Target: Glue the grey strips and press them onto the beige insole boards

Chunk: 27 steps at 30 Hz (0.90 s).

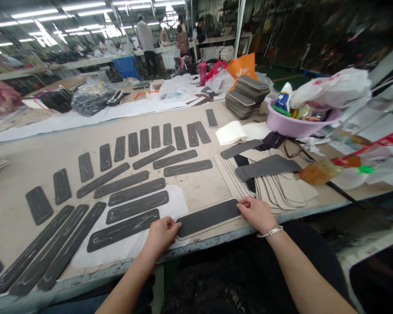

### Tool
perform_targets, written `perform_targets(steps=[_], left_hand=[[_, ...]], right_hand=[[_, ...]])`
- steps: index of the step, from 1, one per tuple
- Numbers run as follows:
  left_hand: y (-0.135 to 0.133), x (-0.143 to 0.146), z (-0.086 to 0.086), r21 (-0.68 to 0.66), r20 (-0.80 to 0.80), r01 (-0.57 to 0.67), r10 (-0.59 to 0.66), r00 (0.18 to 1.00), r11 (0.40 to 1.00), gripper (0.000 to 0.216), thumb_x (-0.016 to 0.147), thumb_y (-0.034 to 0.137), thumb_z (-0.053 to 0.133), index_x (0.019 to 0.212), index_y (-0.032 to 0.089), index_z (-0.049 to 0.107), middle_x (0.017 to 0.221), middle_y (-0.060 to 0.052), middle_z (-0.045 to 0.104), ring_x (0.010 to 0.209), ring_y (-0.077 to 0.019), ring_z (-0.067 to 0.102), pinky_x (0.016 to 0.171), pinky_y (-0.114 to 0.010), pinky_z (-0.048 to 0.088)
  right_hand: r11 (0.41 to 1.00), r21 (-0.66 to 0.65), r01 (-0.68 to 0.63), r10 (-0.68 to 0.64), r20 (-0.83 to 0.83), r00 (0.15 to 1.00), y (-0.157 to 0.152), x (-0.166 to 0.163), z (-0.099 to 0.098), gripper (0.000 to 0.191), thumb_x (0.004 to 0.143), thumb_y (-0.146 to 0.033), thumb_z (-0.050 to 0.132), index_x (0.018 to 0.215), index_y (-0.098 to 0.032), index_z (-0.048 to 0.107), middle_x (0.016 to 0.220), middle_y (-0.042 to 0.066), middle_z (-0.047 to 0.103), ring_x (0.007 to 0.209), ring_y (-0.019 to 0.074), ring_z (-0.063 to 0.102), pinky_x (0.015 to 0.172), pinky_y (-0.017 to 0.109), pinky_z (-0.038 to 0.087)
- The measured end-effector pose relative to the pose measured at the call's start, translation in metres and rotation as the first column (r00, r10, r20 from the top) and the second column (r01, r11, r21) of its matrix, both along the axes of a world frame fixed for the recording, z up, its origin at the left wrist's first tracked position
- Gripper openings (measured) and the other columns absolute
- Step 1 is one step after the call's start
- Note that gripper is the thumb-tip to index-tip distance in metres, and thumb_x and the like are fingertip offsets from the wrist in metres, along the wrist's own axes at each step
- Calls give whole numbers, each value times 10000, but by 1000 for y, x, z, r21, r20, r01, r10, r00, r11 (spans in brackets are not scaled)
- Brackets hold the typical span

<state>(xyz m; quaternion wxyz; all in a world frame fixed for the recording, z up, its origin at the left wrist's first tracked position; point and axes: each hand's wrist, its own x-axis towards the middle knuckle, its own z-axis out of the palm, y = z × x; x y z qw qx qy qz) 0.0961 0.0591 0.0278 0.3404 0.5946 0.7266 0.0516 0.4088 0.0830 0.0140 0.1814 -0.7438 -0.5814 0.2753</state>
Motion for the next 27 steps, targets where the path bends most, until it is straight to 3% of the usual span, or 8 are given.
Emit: perform_targets(steps=[6,13,19,23,25,27], left_hand=[[-1,0,0,7,0,-6,6,1000,1000,256,781,384,513,618,194,566,425,35,573,449,-124,568,515,-205,364],[-2,-2,-5,16,26,6,-6,1000,1000,256,784,401,512,633,197,540,440,40,577,449,-124,576,508,-205,363],[-2,-4,-9,75,-8,49,-48,999,996,229,795,387,514,663,202,492,441,56,570,453,-119,568,512,-204,356],[-2,-3,-8,65,8,65,-66,998,996,249,812,388,493,645,204,484,447,56,566,433,-115,552,504,-207,349],[-2,-3,-8,64,8,62,-62,998,996,249,814,386,490,643,204,484,454,56,567,434,-115,555,504,-208,348],[-2,-3,-8,64,-2,63,-63,998,996,248,815,381,485,641,205,483,450,56,561,432,-118,555,501,-210,346]], right_hand=[[1000,-28,-7,7,7,1000,0,0,1,133,751,-288,564,792,-194,648,685,2,669,661,165,624,635,260,437],[999,39,-4,2,36,999,-3,-1,-4,89,760,-268,579,811,-201,611,668,-22,647,662,150,606,656,251,414],[977,176,-122,68,282,957,-12,-4,1,66,816,-236,528,803,-184,565,697,12,610,656,160,575,622,265,406],[899,362,-247,98,383,919,-25,-33,16,263,887,-240,433,1089,-128,559,1027,121,599,962,217,548,818,315,431],[822,379,-426,280,382,880,-34,-61,21,403,906,-270,410,1274,-110,448,1208,140,531,1140,230,451,962,344,368],[706,353,-614,504,359,786,-44,-93,22,526,903,-370,427,1361,-124,345,1372,118,398,1277,232,302,1055,378,271]])
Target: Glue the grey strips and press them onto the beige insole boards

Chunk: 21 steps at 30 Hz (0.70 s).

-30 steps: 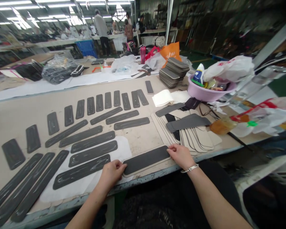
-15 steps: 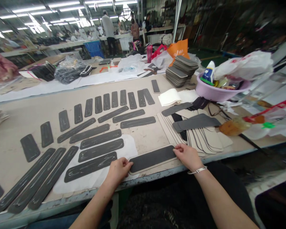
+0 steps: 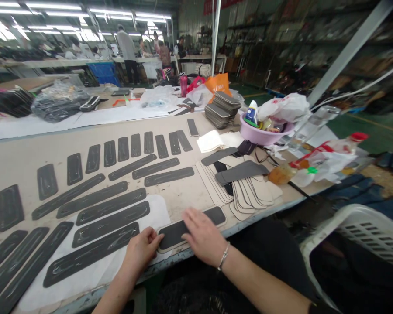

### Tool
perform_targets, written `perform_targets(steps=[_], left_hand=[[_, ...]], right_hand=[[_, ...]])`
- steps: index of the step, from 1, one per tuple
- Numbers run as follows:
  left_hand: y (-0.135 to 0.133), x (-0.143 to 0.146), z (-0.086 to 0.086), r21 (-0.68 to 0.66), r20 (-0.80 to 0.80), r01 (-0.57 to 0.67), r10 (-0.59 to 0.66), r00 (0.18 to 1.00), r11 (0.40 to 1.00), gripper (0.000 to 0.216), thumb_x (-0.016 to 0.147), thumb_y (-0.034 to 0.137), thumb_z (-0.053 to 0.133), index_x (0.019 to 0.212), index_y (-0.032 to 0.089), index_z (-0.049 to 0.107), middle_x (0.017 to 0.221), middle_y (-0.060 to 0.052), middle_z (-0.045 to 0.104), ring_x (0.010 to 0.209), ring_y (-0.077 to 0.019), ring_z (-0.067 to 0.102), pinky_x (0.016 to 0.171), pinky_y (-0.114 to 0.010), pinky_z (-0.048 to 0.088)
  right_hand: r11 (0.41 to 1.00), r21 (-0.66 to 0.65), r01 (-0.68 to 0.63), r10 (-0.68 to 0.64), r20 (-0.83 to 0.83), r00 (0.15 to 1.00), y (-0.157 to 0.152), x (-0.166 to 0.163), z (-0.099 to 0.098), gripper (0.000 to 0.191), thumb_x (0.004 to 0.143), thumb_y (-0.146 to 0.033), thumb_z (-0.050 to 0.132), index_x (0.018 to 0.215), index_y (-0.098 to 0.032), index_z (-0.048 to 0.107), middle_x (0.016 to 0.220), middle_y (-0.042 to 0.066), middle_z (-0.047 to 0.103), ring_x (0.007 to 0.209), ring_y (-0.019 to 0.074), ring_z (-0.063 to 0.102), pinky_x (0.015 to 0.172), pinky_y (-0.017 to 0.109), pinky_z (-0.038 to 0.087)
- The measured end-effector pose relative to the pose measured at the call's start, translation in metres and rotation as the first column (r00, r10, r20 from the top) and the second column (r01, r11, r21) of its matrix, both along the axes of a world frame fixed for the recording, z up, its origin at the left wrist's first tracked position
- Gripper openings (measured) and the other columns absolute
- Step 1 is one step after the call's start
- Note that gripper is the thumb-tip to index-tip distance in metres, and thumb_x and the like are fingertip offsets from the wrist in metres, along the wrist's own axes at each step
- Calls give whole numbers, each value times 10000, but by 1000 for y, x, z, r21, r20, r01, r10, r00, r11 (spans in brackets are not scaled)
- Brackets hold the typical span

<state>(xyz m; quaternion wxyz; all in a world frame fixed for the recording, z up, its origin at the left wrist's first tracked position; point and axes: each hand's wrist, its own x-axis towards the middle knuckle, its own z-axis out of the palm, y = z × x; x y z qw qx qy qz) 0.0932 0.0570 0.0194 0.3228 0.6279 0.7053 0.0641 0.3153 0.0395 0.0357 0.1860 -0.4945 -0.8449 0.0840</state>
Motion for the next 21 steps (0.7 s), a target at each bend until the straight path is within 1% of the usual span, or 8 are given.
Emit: perform_targets(steps=[2,4,5,7,11,14,18,21], left_hand=[[0,0,-1,11,-8,8,-8,1000,1000,251,818,378,478,635,205,477,446,55,555,429,-120,549,499,-213,344],[0,-1,-2,23,-7,15,-15,1000,1000,255,819,376,475,630,205,469,452,52,555,430,-120,545,500,-213,343],[0,-1,-2,28,-1,18,-18,1000,999,251,819,373,476,633,204,468,460,51,557,433,-119,546,502,-212,344],[-1,-1,-2,31,10,18,-19,1000,999,238,819,360,478,641,203,466,472,51,557,435,-115,547,504,-208,345],[-2,0,-1,27,13,5,-5,1000,1000,221,819,336,484,644,201,466,463,52,536,441,-110,545,517,-205,343],[-3,0,-1,52,10,7,-8,1000,999,190,810,309,507,656,201,482,481,44,534,497,-116,553,549,-209,341],[-4,-2,0,114,-47,20,-14,999,993,157,801,279,529,668,199,505,547,25,545,586,-134,557,578,-224,343],[-14,0,5,164,12,3,-5,1000,986,60,826,232,488,798,201,531,605,25,557,609,-130,556,611,-231,375]], right_hand=[[984,-52,-171,170,-13,985,-6,-27,-4,648,883,-507,419,1388,-123,293,1433,107,307,1326,230,204,1087,413,207],[966,-94,-242,241,-18,970,-8,-42,-11,722,867,-583,382,1398,-109,262,1448,112,272,1342,226,163,1098,431,169],[963,-111,-247,247,-12,969,-8,-43,-14,736,867,-596,367,1402,-104,252,1453,113,260,1346,223,152,1101,432,155],[970,-130,-207,211,18,977,-5,-31,-22,752,864,-607,357,1407,-100,240,1461,117,235,1351,222,138,1105,426,139],[991,-123,-48,66,150,987,0,26,-34,758,861,-580,396,1419,-102,210,1466,117,212,1353,228,136,1100,431,157],[996,-51,69,-56,224,973,3,62,-43,699,883,-514,391,1416,-97,217,1465,127,206,1353,239,135,1082,458,193],[996,27,91,-95,233,968,4,75,-56,693,880,-508,379,1419,-106,215,1460,122,225,1351,254,142,1072,485,197],[995,46,86,-94,230,969,3,71,-60,702,878,-522,360,1419,-100,215,1460,120,225,1350,260,143,1070,496,196]])
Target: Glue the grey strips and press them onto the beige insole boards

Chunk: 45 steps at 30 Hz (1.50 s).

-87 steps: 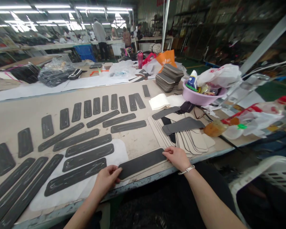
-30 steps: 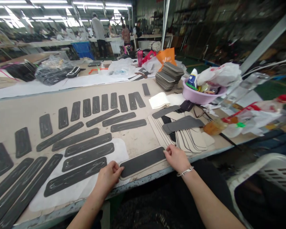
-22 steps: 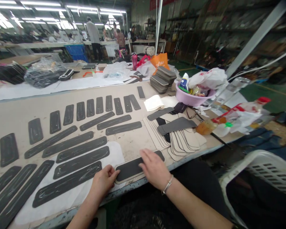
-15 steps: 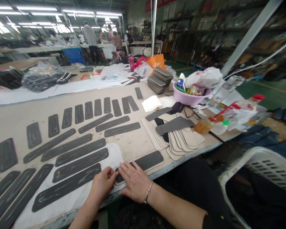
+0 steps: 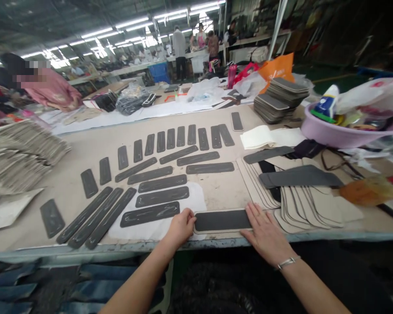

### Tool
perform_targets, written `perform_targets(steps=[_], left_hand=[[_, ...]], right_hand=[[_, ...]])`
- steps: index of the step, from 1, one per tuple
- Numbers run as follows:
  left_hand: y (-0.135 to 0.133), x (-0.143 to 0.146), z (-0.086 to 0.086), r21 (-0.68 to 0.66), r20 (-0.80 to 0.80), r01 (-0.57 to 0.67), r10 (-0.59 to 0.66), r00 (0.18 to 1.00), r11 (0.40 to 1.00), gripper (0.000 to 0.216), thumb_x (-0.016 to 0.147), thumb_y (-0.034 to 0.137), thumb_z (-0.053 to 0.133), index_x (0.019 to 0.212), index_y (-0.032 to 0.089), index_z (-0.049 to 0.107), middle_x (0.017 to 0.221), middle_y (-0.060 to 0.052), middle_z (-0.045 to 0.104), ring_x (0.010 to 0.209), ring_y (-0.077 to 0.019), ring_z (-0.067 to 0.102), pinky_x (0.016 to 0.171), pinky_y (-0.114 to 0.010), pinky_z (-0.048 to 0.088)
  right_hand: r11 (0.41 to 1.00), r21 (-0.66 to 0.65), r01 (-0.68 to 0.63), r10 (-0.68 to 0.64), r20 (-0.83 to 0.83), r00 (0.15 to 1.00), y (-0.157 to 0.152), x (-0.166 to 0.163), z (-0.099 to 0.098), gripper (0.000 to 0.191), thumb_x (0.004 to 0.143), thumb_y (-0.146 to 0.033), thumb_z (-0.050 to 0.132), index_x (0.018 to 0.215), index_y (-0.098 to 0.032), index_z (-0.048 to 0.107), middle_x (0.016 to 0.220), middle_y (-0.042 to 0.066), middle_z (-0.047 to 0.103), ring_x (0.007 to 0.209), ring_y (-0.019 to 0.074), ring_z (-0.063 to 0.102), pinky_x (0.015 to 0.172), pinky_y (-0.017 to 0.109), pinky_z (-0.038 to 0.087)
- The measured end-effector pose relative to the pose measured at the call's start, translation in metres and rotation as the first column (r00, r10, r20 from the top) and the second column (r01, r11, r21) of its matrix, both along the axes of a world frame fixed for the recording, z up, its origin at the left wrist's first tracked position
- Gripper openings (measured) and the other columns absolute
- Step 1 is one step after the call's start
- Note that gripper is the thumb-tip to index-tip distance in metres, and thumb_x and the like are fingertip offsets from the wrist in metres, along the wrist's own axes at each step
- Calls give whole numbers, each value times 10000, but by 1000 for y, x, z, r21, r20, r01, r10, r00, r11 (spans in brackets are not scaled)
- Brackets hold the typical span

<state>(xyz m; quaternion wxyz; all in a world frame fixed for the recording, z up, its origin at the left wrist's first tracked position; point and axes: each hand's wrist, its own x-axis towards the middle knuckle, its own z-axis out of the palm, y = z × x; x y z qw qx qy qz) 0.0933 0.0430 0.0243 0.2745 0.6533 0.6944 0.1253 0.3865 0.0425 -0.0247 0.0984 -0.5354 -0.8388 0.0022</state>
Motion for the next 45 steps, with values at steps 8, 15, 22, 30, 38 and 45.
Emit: perform_targets(steps=[8,15,22,30,38,45], left_hand=[[-30,20,11,202,-52,-13,24,998,979,210,833,320,516,985,179,554,873,-70,588,772,-170,560,717,-288,421],[-22,13,1,66,-146,-28,37,989,997,151,808,319,557,799,169,570,693,-23,597,677,-152,546,635,-258,357],[-15,16,-1,12,-194,-56,57,979,998,154,800,312,556,787,160,580,688,-28,610,657,-145,552,615,-247,341],[-12,9,-7,20,-133,-56,58,989,998,144,780,303,559,761,164,592,666,-21,613,607,-134,538,581,-241,336],[-12,8,-8,9,-105,-64,64,992,998,111,772,278,565,753,169,581,661,-12,606,594,-124,527,583,-237,336],[-12,8,-7,6,-93,-55,56,994,998,69,767,234,565,756,167,573,665,-11,602,605,-123,535,586,-234,356]], right_hand=[[1000,29,9,-9,-30,1000,-1,0,-2,725,865,-544,384,1411,-90,241,1458,132,228,1346,289,147,1062,514,218],[992,17,-125,126,-194,973,-17,-42,30,553,895,-368,431,1368,-95,348,1409,134,340,1310,266,261,1070,437,286],[972,-41,-232,215,-248,945,-26,-88,21,507,891,-282,444,1355,-91,367,1421,128,318,1328,246,228,1084,467,247],[963,-67,-262,246,-189,951,-26,-87,21,517,902,-260,423,1378,-86,319,1438,129,274,1337,248,199,1079,482,242],[960,-80,-268,252,-165,954,-26,-88,22,522,898,-251,429,1379,-81,314,1451,118,248,1345,244,172,1087,473,233],[957,-69,-280,261,-203,944,-26,-87,22,529,886,-229,448,1379,-89,317,1441,121,275,1343,242,179,1088,466,231]])
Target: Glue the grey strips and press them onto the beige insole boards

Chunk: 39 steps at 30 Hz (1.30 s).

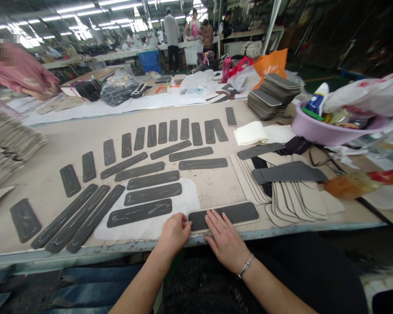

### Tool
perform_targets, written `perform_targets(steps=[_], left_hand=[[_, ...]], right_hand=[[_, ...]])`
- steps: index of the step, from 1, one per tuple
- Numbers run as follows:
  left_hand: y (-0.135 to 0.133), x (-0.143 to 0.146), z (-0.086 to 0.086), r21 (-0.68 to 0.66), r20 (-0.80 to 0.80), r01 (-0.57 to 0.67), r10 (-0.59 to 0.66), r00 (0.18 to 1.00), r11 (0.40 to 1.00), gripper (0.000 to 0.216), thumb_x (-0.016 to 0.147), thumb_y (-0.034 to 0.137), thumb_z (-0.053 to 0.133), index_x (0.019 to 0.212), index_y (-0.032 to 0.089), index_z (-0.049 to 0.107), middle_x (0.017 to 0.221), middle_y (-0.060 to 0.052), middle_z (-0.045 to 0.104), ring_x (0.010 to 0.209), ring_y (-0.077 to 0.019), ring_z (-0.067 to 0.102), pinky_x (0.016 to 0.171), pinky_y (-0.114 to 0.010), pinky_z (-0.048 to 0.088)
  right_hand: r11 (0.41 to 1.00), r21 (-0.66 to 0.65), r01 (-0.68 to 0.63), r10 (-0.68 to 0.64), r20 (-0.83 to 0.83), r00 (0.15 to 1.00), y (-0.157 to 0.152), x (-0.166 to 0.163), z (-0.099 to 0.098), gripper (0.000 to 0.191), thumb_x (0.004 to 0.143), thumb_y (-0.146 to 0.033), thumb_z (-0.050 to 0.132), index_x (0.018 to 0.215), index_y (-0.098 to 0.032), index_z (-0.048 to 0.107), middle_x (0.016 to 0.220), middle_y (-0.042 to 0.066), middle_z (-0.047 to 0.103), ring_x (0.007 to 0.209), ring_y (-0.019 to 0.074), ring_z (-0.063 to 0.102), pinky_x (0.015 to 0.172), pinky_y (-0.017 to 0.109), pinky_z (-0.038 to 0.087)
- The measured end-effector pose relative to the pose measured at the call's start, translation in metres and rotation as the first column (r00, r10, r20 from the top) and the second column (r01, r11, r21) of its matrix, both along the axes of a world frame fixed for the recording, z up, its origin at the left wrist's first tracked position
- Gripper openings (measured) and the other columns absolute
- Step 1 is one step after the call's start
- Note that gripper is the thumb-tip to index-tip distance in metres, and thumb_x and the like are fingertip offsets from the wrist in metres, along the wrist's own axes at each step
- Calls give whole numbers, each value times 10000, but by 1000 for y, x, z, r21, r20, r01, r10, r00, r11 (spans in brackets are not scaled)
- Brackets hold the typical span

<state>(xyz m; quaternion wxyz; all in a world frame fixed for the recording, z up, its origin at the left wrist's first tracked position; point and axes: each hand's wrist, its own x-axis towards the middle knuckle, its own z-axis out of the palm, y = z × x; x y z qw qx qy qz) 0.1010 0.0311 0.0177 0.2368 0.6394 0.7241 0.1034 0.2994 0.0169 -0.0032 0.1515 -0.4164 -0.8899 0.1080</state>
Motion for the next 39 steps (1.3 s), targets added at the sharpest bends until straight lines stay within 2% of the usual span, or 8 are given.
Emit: perform_targets(steps=[7,11,15,22,26,31,34,39], left_hand=[[-19,-5,-16,243,115,9,-38,993,970,159,814,296,536,913,173,551,761,-15,596,573,-114,556,571,-248,465],[-25,-16,-27,477,97,227,-308,946,849,247,842,341,525,1039,206,586,1104,-90,567,804,-153,622,710,-284,536],[-18,-25,-30,523,-17,413,-475,880,746,215,853,332,520,997,218,633,1028,-60,623,956,-188,609,841,-300,528],[-10,-25,-20,543,-61,467,-522,851,698,197,859,314,508,951,207,646,958,-53,651,896,-170,627,813,-267,537],[-10,-24,-16,499,-5,447,-513,858,743,158,845,272,522,942,215,633,984,-56,626,931,-175,602,829,-282,514],[-12,-15,-13,363,151,227,-298,943,903,105,833,274,521,785,190,560,815,-32,563,715,-133,579,657,-255,500],[-10,-6,-9,263,178,16,-65,982,965,108,787,271,562,794,182,501,734,-1,512,596,-114,532,559,-238,462],[-3,5,-6,223,54,-62,51,997,973,133,733,219,581,837,172,511,717,4,502,644,-136,533,673,-281,440]], right_hand=[[999,-40,19,-22,-57,998,-1,3,2,518,894,-279,448,1370,-107,339,1445,105,276,1344,227,177,1103,450,189],[998,-66,22,-27,-69,997,0,5,8,535,901,-354,439,1367,-109,341,1447,97,275,1345,211,172,1113,425,166],[995,-97,30,-37,-65,997,2,7,11,538,908,-385,422,1360,-103,347,1448,96,276,1345,208,163,1116,422,152],[997,-77,7,-16,-120,993,1,5,12,527,892,-383,460,1332,-103,382,1417,115,334,1325,220,217,1104,434,193],[986,-49,160,-166,-174,971,11,28,21,394,897,-323,448,1248,-146,484,1261,104,497,1190,219,407,1017,371,353],[798,58,600,-592,-106,799,30,88,21,402,869,-331,481,1202,-106,504,1081,149,554,974,250,531,827,377,475],[790,36,611,-611,-12,791,37,108,4,344,840,-347,508,1096,-123,562,962,122,584,826,237,570,710,365,497],[826,47,562,-558,-78,826,37,109,-13,309,828,-348,503,1046,-144,583,914,89,591,775,212,570,705,348,483]])
